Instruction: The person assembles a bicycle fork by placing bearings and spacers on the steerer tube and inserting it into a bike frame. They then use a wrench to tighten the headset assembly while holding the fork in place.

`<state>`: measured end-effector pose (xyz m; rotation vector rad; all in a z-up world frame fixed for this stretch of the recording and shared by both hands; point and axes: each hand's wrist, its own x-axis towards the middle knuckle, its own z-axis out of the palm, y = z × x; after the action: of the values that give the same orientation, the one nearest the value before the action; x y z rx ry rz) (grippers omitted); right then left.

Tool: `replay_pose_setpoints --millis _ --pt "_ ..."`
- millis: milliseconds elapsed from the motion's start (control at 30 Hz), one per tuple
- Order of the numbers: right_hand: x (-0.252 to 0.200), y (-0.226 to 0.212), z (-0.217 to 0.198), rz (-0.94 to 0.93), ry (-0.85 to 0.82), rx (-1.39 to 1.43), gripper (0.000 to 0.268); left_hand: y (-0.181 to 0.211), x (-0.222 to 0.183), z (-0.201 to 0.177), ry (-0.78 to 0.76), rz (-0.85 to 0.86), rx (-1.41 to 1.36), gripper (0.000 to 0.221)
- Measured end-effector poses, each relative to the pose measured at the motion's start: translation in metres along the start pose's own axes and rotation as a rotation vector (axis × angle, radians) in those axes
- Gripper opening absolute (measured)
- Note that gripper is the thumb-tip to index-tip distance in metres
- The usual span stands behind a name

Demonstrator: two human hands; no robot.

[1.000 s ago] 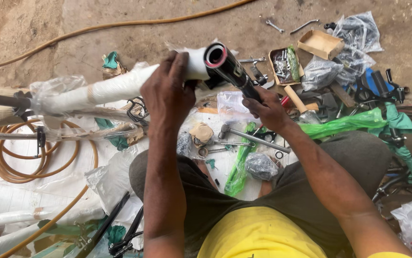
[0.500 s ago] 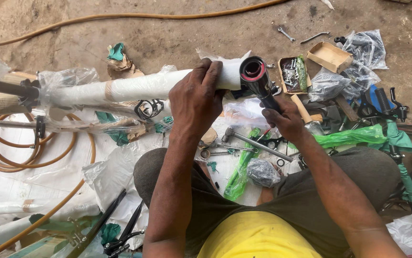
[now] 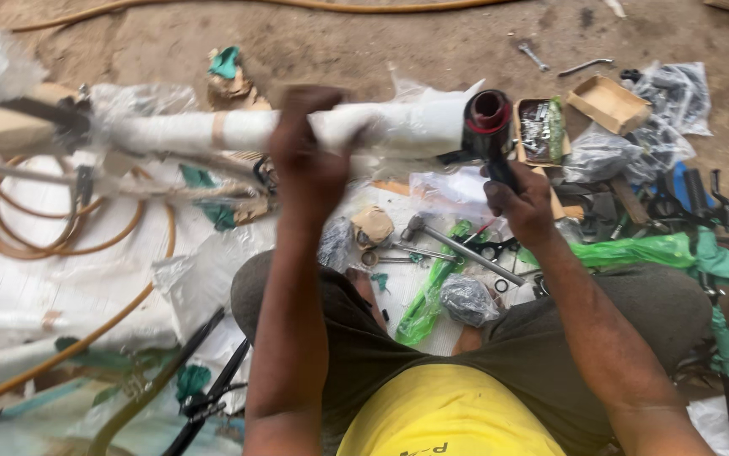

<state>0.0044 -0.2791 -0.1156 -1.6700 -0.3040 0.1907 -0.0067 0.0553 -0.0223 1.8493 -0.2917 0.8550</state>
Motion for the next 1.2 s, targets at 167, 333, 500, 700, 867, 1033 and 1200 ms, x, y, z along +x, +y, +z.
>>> replay_pose_setpoints --millis 167,333,500,700,867,1033,1200 --pt "0.000 -0.013 0.005 0.094 0.018 0.145 0.037 -0.057 -0.018 -0.065 0.739 -0.572 -0.305 0.040" --pt "0.007 -0.025 0.014 0.099 0.025 0.261 0.036 -0.072 -0.029 -0.053 0.705 -1.024 -0.605 0.034" --pt "0.008 -0.023 0.021 0.131 0.063 0.335 0.037 -0.096 -0.019 -0.038 0.638 -1.078 -0.732 0.076" --pt "0.001 -0.022 0.029 0.173 0.105 0.352 0.035 -0.127 0.005 -0.012 0.648 -0.965 -0.968 0.050" --pt "0.005 -0.016 0.035 0.394 0.010 0.477 0.024 -0.126 -0.001 -0.007 0.586 -1.039 -1.115 0.035" --pt "-0.007 -0.004 0.055 0.384 -0.073 0.646 0.024 -0.104 0.012 0.000 0.545 -1.080 -1.176 0.034" --pt "-0.003 -0.006 0.054 0.306 0.003 0.618 0.026 -0.080 0.022 0.018 0.511 -1.117 -1.032 0.038"
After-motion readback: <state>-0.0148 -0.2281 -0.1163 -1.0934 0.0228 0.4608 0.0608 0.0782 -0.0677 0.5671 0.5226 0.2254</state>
